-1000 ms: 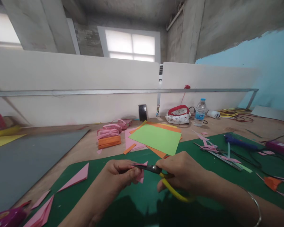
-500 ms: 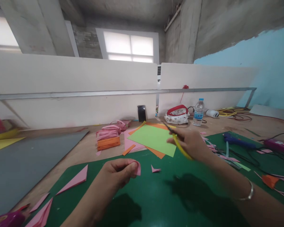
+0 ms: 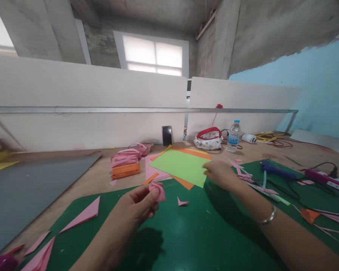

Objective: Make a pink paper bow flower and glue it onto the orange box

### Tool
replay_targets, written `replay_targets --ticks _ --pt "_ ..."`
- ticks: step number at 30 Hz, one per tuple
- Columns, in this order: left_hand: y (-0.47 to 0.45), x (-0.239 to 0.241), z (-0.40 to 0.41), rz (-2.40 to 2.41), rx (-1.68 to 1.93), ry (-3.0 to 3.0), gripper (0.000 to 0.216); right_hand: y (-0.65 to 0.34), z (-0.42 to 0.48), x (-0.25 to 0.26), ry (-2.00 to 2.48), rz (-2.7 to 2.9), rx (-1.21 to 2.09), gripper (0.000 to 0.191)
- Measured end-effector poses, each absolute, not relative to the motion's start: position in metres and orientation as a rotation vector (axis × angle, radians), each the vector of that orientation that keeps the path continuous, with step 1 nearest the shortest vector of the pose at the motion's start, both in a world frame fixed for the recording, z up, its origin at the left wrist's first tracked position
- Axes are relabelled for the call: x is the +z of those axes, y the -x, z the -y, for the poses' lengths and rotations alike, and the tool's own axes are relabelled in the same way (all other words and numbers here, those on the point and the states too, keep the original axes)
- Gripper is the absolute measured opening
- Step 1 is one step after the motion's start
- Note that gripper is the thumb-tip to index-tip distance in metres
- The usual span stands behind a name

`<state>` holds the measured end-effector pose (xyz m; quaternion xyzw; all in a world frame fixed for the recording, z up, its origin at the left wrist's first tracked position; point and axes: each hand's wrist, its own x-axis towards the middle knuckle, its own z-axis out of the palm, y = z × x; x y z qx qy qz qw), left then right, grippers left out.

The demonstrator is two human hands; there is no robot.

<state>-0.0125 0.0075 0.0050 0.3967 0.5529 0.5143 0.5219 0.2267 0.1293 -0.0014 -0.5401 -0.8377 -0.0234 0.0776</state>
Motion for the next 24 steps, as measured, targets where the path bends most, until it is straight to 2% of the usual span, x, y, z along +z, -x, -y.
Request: replay_targets --ticks 4,7,12,16,20,22,24 --pt "0.009 0.007 -0.006 -1.289 1.252 -0.908 0.029 -0.183 -0.098 -0.019 1.039 2.784 0.066 0.028" --pt "0.007 0.009 -0.006 -1.282 1.223 -0.900 0.025 -0.164 -0.090 -0.041 0.860 2.862 0.045 0.024" --pt "0.005 0.010 -0.004 -1.320 1.191 -0.918 0.018 -0.169 -0.102 -0.051 0.901 2.837 -0.023 0.021" --pt "0.006 0.009 -0.003 -1.332 1.224 -0.923 0.020 -0.191 -0.111 -0.027 1.027 2.723 -0.023 0.025" --pt "0.005 0.007 -0.005 -1.312 1.235 -0.985 0.019 -0.198 -0.099 0.000 1.121 2.554 0.011 0.019" --pt "0.003 0.005 -0.005 -1.316 1.226 -1.013 0.018 -0.190 -0.082 0.004 1.046 2.530 0.175 0.019" --pt "0.000 0.003 -0.006 -1.324 1.211 -1.021 0.019 -0.178 -0.065 0.002 0.919 2.451 0.549 0.019"
